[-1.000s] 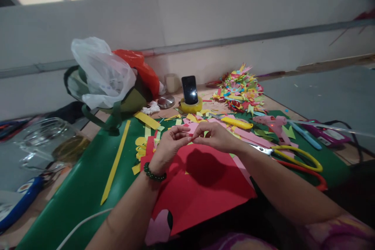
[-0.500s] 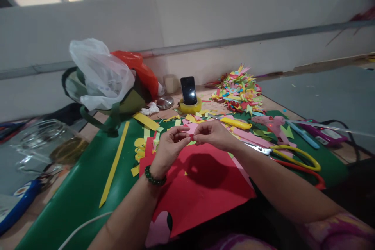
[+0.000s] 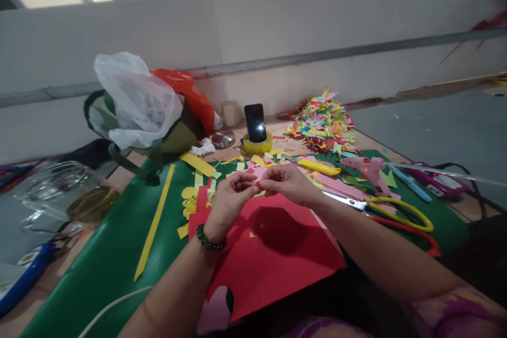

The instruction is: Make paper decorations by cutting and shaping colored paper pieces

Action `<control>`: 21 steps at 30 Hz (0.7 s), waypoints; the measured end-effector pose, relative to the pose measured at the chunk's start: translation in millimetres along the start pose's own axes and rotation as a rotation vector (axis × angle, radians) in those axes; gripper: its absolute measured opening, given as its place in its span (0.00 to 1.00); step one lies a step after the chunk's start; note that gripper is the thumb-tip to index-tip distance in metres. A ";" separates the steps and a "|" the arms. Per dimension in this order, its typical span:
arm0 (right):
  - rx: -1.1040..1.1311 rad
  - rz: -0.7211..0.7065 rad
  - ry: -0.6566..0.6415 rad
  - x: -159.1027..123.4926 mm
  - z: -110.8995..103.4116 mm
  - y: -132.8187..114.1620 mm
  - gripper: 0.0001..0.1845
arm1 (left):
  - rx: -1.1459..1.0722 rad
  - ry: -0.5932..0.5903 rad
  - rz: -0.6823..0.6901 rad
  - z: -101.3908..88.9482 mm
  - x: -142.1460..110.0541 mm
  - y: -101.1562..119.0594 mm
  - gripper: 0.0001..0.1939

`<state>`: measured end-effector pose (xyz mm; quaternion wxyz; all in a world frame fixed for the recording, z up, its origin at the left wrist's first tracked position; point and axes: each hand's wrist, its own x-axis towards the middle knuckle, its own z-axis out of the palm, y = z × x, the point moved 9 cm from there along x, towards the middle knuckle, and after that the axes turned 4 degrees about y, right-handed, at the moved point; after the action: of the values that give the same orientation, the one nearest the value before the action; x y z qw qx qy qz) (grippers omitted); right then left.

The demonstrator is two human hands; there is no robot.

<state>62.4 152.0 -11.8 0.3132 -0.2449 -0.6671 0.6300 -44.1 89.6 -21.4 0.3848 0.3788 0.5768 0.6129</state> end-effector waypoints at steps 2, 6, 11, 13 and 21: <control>-0.006 0.000 0.017 0.4 -1.1 -0.1 0.07 | 0.000 0.005 0.007 0.5 -0.5 0.9 0.15; -0.063 -0.046 0.060 0.4 -4.4 -3.6 0.06 | -0.002 -0.003 0.013 2.1 -3.0 3.8 0.16; -0.161 -0.098 0.095 -1.0 -5.8 -4.2 0.06 | -0.016 -0.006 -0.005 1.7 -3.7 2.9 0.17; -0.208 -0.120 0.103 -1.6 -5.9 -4.8 0.06 | -0.031 -0.009 -0.025 1.0 -1.9 -0.7 0.18; 0.009 0.014 0.034 0.4 -3.8 5.5 0.14 | -0.062 0.027 0.014 -4.7 0.7 -1.8 0.25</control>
<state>64.5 155.5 -17.2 0.3210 -0.2588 -0.6571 0.6310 -48.6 88.3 -23.3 0.3842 0.3624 0.5601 0.6382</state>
